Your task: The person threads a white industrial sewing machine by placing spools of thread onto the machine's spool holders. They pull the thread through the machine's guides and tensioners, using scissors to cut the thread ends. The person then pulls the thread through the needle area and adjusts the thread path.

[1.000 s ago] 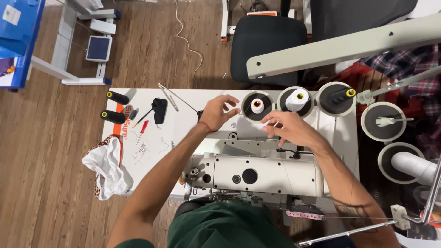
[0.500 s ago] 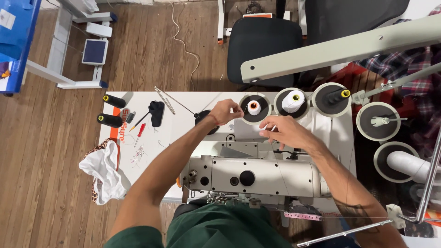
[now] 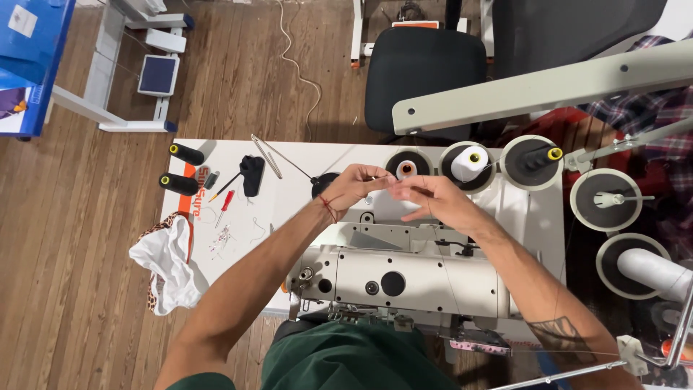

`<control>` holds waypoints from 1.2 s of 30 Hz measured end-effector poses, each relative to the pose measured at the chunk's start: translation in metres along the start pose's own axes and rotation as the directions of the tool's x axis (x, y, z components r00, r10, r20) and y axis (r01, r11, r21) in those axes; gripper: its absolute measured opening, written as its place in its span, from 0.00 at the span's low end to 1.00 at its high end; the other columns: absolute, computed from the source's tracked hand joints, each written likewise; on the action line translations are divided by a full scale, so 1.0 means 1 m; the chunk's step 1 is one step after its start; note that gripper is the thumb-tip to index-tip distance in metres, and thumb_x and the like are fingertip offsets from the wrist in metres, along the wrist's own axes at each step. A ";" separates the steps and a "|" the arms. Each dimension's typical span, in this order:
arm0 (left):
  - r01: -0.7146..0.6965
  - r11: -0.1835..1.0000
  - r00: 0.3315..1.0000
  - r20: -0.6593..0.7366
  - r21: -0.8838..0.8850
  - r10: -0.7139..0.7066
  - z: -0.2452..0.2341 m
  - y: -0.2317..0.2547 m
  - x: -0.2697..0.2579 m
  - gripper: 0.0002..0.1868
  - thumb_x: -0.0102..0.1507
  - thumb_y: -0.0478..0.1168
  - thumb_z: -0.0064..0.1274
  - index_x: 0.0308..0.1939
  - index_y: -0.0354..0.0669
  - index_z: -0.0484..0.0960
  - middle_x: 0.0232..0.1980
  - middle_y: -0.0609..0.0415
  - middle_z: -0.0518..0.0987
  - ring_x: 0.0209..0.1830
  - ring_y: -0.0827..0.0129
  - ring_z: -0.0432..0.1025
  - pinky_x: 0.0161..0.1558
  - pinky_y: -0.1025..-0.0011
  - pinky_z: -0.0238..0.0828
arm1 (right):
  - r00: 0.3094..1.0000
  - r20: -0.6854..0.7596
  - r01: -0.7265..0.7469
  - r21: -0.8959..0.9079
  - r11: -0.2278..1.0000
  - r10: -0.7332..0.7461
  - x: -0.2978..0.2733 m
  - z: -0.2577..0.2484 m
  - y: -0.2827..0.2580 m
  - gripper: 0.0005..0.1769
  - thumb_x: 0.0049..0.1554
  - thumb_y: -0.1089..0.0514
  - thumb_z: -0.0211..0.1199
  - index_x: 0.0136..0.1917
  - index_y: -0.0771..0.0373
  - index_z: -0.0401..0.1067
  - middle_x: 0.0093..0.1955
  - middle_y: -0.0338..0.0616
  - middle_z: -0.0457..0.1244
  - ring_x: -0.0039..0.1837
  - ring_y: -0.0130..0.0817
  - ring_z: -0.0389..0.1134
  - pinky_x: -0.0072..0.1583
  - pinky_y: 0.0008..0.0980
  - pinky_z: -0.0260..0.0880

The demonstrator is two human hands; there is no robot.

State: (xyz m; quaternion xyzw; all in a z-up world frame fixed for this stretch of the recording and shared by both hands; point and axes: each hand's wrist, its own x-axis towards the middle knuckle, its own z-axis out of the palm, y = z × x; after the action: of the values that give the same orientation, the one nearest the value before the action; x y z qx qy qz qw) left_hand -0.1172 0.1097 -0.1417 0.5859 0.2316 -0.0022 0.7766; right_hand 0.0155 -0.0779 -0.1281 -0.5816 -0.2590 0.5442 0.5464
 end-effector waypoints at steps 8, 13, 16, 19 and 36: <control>-0.033 0.999 0.999 -0.019 -0.013 0.032 -0.003 0.020 -0.008 0.10 0.63 0.43 0.69 0.43 0.40 0.91 0.29 0.63 0.78 0.28 0.90 0.62 0.28 0.93 0.54 | 0.999 0.052 -0.024 0.206 0.978 0.014 0.001 0.016 -0.018 0.22 0.68 0.57 0.57 0.67 0.76 0.73 0.64 0.63 0.71 0.66 0.52 0.74 0.57 0.58 0.84; -0.056 0.998 0.998 -0.036 -0.011 0.056 -0.007 0.023 -0.009 0.10 0.63 0.42 0.69 0.42 0.40 0.90 0.29 0.64 0.76 0.27 0.90 0.61 0.28 0.92 0.51 | 0.996 0.080 0.008 0.203 0.979 -0.025 0.004 0.018 -0.017 0.22 0.68 0.58 0.57 0.67 0.77 0.73 0.63 0.61 0.71 0.65 0.51 0.75 0.56 0.56 0.84; -0.058 0.998 0.998 -0.038 -0.009 0.058 -0.009 0.021 -0.007 0.09 0.63 0.41 0.69 0.42 0.40 0.90 0.29 0.63 0.76 0.28 0.89 0.61 0.28 0.91 0.51 | 0.991 0.106 0.054 0.208 0.977 -0.078 0.007 0.016 -0.010 0.21 0.67 0.60 0.59 0.67 0.77 0.73 0.61 0.60 0.72 0.62 0.50 0.76 0.54 0.53 0.85; -0.063 0.998 0.997 -0.033 -0.001 0.063 -0.009 0.022 -0.009 0.10 0.63 0.41 0.69 0.42 0.40 0.90 0.29 0.64 0.76 0.28 0.89 0.61 0.28 0.91 0.52 | 0.988 0.110 0.085 0.215 0.973 -0.110 0.010 0.012 0.001 0.19 0.66 0.62 0.62 0.66 0.77 0.74 0.57 0.60 0.72 0.57 0.47 0.77 0.50 0.47 0.85; -0.333 0.931 0.926 -0.134 0.146 0.353 -0.006 0.011 -0.008 0.19 0.63 0.34 0.66 0.59 0.47 0.87 0.47 0.56 0.82 0.44 0.79 0.70 0.44 0.81 0.71 | 0.951 -0.070 0.260 -0.342 0.903 -0.300 -0.036 0.008 -0.043 0.09 0.65 0.66 0.63 0.50 0.75 0.81 0.38 0.55 0.70 0.32 0.40 0.77 0.39 0.33 0.80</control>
State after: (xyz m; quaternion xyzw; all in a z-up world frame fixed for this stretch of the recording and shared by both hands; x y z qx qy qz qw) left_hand -0.1237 0.1168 -0.1299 0.6616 0.1855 0.1661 0.7073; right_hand 0.0106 -0.0956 -0.0744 -0.6531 -0.3933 0.3727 0.5289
